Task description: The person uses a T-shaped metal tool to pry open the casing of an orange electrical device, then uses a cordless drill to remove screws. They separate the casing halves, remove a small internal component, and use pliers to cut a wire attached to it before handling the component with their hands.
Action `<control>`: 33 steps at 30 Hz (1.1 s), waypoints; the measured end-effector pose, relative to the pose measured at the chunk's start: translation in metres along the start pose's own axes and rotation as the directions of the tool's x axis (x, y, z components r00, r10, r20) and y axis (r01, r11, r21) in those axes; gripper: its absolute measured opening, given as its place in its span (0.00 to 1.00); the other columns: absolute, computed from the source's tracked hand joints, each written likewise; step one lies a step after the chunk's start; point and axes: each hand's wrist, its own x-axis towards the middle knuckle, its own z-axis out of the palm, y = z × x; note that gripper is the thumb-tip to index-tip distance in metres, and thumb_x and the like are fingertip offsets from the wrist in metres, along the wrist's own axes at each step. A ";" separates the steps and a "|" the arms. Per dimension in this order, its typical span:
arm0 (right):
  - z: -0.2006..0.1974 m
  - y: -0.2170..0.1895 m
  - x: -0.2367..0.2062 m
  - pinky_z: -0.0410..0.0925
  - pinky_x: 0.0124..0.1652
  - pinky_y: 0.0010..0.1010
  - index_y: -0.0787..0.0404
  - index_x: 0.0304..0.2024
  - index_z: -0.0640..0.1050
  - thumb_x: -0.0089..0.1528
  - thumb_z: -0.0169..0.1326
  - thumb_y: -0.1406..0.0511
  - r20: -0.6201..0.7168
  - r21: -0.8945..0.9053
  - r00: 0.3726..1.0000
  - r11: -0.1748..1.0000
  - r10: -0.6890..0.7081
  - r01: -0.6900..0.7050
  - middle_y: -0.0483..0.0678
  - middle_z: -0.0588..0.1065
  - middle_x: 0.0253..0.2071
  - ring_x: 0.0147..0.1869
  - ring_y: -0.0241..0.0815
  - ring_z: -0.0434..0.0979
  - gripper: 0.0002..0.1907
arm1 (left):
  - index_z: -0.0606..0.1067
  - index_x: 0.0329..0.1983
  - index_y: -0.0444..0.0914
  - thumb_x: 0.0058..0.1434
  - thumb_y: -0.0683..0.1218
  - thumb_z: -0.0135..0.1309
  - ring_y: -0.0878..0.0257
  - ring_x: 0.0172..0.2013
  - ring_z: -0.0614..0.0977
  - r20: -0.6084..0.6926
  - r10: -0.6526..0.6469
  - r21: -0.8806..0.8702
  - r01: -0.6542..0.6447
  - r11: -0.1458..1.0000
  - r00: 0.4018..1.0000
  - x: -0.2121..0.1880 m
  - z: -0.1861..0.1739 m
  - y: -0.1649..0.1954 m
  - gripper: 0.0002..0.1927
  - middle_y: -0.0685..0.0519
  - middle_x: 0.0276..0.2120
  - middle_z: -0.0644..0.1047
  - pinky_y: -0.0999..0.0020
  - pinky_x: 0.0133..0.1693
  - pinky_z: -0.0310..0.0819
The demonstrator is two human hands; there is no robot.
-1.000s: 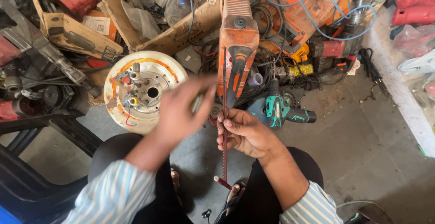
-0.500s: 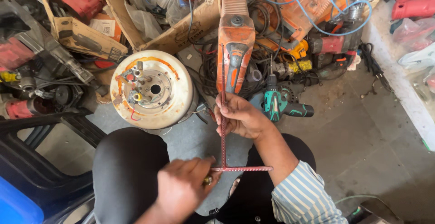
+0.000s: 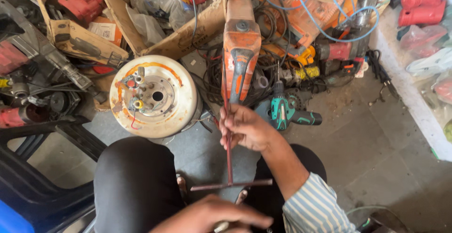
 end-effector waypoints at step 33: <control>0.011 0.006 0.002 0.80 0.37 0.34 0.66 0.59 0.68 0.69 0.53 0.64 -0.210 -0.182 0.978 0.982 0.009 -0.049 0.49 0.74 0.39 0.42 0.47 0.84 0.19 | 0.82 0.46 0.34 0.59 0.46 0.63 0.74 0.16 0.65 -0.723 -0.385 -0.373 0.144 0.916 0.574 0.142 -0.200 -0.154 0.14 0.58 0.25 0.78 0.77 0.16 0.54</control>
